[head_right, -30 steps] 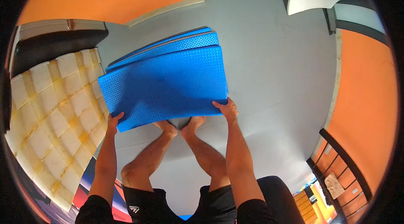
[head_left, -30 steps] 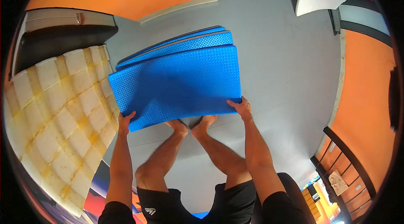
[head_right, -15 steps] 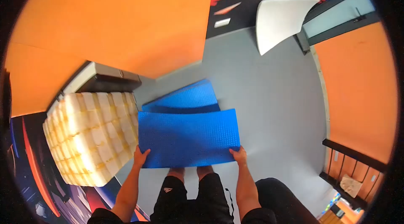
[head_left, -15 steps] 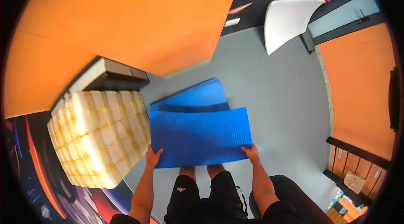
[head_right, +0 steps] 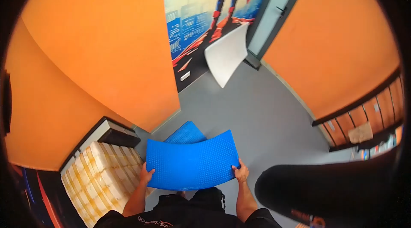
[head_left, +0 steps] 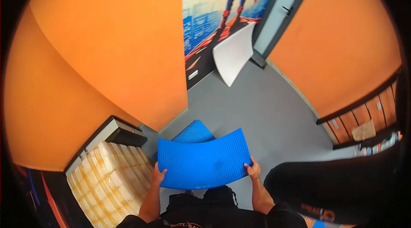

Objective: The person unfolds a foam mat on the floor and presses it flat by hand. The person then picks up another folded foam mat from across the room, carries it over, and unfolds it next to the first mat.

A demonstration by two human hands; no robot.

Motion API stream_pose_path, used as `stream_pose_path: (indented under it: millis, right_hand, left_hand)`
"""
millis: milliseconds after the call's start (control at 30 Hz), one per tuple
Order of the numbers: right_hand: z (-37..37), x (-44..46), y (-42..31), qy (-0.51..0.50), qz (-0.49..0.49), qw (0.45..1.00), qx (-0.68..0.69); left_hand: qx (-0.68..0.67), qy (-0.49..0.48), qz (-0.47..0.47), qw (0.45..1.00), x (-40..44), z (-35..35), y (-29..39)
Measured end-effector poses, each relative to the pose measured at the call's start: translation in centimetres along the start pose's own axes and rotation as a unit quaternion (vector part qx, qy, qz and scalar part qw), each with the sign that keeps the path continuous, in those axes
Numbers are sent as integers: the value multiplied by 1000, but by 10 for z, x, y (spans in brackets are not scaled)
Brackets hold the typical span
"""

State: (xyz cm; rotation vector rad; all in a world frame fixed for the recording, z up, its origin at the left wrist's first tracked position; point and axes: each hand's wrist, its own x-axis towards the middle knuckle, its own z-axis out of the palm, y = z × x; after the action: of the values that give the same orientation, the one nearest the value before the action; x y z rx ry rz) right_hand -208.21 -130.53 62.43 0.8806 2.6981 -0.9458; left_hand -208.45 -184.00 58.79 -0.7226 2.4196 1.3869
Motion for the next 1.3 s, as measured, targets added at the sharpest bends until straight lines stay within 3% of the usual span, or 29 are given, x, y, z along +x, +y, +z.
stream_pose_path:
  millis: [100,200,300,400,533,600,700,933,1000,1167,1300]
  right_hand:
    - [9,-57,6,143,-37,978,150]
    - [7,-127,7,193,37,963,186]
    - [8,-193,2,274,75,941,182]
    - [0,-245,-10,338,76,927,144]
    - [-13,-297,-26,424,32,894,144]
    - [-14,-322,-26,455,43,877,151]
    - [-12,-361,-19,492,89,850,168]
    - [26,-495,31,572,206,776,170]
    - [43,-542,48,569,291,749,176]
    - [86,-668,81,626,394,654,157]
    - [115,-766,85,661,438,586,167]
  left_hand:
    - [-39,21,73,996,6,-14,6]
    - [-58,25,102,993,7,-27,6]
    - [-31,27,187,981,17,-34,5]
    - [-49,-54,192,979,21,-38,30]
    - [1,-83,249,965,27,-22,57]
    - [-26,-109,262,958,23,-12,75]
    - [42,-114,305,945,10,4,99]
    - [76,-232,377,893,-68,51,120]
    - [82,-271,399,872,-109,59,124]
    - [110,-321,476,811,-210,79,81]
    - [100,-400,473,779,-279,88,41]
